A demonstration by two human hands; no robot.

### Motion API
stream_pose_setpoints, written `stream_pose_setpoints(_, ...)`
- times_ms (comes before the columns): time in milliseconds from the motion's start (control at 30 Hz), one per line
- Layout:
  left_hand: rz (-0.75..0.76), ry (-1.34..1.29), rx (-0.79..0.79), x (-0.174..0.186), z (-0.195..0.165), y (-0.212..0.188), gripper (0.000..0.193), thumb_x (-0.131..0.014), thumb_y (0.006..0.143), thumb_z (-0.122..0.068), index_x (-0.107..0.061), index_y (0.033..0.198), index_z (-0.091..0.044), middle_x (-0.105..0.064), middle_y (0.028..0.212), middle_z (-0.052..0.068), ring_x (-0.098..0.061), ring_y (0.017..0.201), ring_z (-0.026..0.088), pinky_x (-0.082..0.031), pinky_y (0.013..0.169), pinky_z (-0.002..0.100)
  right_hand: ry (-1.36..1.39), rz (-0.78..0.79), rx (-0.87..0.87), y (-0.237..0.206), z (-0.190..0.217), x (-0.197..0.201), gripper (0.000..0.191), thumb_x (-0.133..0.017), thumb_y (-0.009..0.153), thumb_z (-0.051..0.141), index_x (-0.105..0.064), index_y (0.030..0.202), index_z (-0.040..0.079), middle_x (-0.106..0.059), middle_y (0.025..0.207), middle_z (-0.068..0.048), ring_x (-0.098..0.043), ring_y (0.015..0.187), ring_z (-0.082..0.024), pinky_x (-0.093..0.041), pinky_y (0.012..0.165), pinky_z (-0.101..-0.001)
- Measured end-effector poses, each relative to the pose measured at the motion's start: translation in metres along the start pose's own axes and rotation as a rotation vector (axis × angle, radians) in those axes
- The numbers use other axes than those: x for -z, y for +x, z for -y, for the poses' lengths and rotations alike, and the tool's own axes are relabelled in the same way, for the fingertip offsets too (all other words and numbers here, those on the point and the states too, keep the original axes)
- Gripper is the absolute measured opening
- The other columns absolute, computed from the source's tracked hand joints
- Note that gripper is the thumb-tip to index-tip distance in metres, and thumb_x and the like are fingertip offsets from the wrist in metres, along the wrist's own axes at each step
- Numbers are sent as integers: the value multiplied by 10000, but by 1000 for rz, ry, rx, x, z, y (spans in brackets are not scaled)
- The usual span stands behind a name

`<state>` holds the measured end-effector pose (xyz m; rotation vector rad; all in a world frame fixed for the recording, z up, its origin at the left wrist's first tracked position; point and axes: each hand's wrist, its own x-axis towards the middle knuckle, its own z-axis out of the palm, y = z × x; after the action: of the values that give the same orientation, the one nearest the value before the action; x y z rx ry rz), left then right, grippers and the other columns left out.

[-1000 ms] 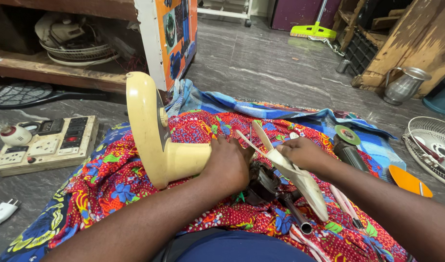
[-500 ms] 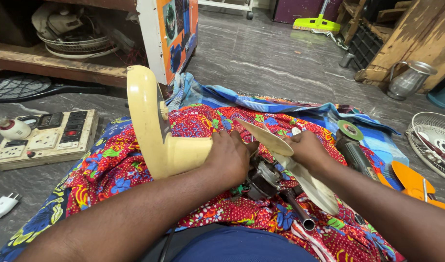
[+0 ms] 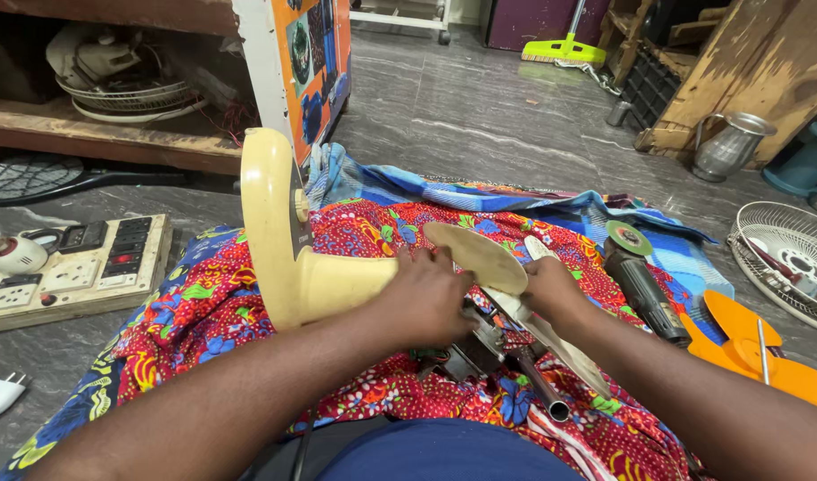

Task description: The person holds a disassembled table fan motor and blades, manually rotates the blades, and uses pliers to adjust internal components. They repeatedly test the blade rotation by hand while seated on the floor.

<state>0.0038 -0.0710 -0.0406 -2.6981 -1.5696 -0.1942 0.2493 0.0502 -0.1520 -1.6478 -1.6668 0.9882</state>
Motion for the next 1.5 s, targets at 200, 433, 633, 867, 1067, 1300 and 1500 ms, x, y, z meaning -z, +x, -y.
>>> stream_pose_setpoints(200,-46,-69,9,-14,-29,-6,883,-888,623,-534,-619,1249,28,-618,1230,242,-435,1319,487,-179,1135,737,72,-55,12,-10,10,-2,240,-778,829,170,-784,826,-70,-661,634,-65,-554,531,-130,-421,496,-362)
stream_pose_setpoints(433,-86,-18,27,-29,-21,0,778,-894,661,-424,-631,1265,-11,-616,1267,183,-398,1367,444,-159,1163,703,-12,-111,2,-14,33,2,340,-764,890,281,-764,791,-45,-646,624,-82,-552,534,-147,-449,499,-397)
stream_pose_setpoints(633,-63,-32,53,-32,-19,3,825,-895,665,-443,-602,1291,9,-601,1286,189,-387,1376,433,-154,1175,687,-161,-228,-60,-30,55,-5,459,-715,928,373,-736,769,-57,-657,618,-119,-635,551,-192,-501,551,-428)
stream_pose_setpoints(867,-102,-68,33,-31,-21,4,818,-901,663,-418,-591,1279,21,-570,1306,208,-368,1355,467,-133,1152,702,-328,52,-85,-40,79,25,570,-661,1005,491,-774,971,-67,-614,754,-144,-525,661,-223,-444,625,-459)
stream_pose_setpoints(1067,-42,-56,58,-33,-18,10,779,-884,689,-410,-595,1287,-3,-571,1337,175,-365,1390,449,-137,1164,706,-65,341,95,-53,52,40,536,-667,847,237,-618,1379,191,-760,1008,-77,-689,874,-173,-566,776,-346)
stream_pose_setpoints(1300,-22,14,57,-35,-18,11,867,-883,680,-487,-563,1323,-1,-566,1346,177,-390,1360,437,-144,1168,688,-543,261,84,-7,58,26,385,-707,913,295,-811,1029,-57,-753,753,-136,-755,637,-288,-589,603,-424)
stream_pose_setpoints(1500,-59,-66,48,-34,-11,8,618,-896,660,-441,-728,1112,-55,-663,1217,148,-430,1362,420,-149,1207,675,-210,317,-168,-13,68,46,475,-642,948,384,-690,1198,-18,-729,833,-113,-706,705,-240,-580,639,-384)
